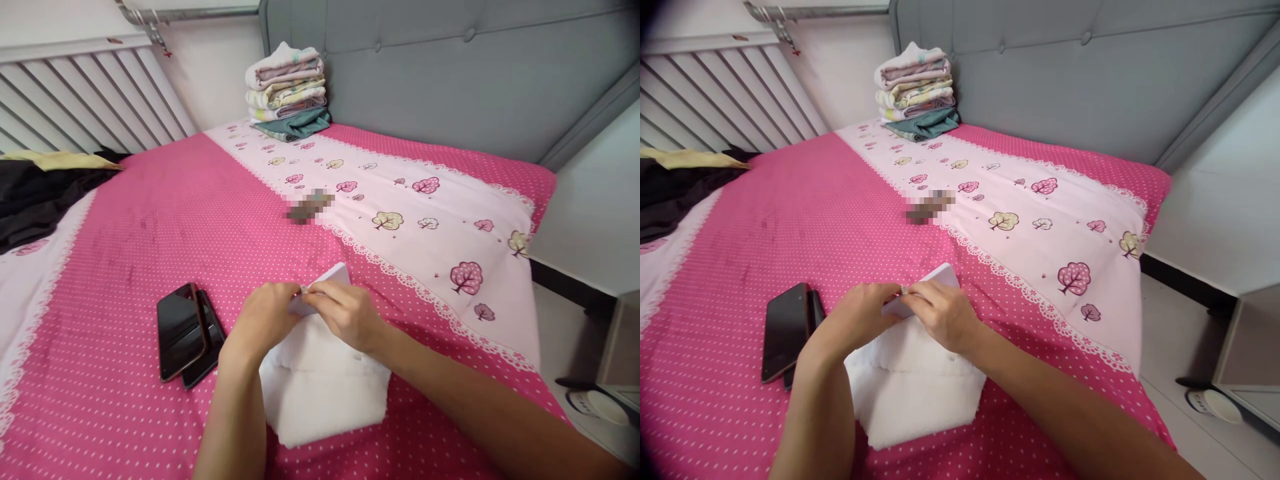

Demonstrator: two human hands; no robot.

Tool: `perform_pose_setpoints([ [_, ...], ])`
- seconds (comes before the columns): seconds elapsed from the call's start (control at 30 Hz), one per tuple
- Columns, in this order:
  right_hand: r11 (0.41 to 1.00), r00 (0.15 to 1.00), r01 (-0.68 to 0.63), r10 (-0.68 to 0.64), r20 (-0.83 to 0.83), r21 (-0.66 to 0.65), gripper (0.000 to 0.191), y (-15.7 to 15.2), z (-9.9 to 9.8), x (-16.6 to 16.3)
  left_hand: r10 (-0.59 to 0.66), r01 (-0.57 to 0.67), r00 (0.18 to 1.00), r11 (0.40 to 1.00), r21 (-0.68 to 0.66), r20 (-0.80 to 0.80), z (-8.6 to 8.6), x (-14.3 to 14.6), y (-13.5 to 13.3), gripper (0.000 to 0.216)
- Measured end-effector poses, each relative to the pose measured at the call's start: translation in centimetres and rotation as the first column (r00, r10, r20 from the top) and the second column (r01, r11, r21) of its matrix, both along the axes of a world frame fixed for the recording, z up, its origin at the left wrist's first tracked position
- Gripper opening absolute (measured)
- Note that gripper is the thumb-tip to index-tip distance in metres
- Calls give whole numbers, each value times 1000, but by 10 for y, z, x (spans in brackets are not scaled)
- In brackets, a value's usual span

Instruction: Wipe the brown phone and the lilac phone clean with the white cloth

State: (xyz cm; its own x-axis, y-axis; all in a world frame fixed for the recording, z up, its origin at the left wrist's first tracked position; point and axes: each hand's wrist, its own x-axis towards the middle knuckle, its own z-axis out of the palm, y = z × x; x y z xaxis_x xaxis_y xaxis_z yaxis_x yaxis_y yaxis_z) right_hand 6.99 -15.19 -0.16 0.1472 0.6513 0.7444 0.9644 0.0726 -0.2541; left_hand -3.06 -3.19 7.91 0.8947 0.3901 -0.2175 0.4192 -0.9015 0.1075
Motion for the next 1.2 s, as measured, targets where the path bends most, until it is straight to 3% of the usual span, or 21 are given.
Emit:
perform_pose_setpoints([
  [0.1,1000,1000,4,-4,-3,-25,27,0,-1,-1,1,-1,1000,1000,5,11,0,0,0,16],
  [0.33,981,976,186,-191,-108,-47,27,-2,2,9,32,-32,999,999,-15,-7,3,2,-2,20],
  [0.57,964,946,261,-267,-183,-58,25,-2,1,20,38,-38,999,999,-5,-17,2,1,-1,23],
  [0.77,968,957,219,-237,-170,-119,27,-1,-2,17,56,-57,998,998,-23,-19,0,0,0,37],
  [0.93,981,974,178,-186,-129,-72,28,-1,-2,15,74,-74,997,996,-52,-19,0,1,-2,45],
  [1.2,994,991,98,-103,-87,-57,31,0,0,1,18,-19,1000,999,-28,-17,1,-3,-4,42],
])
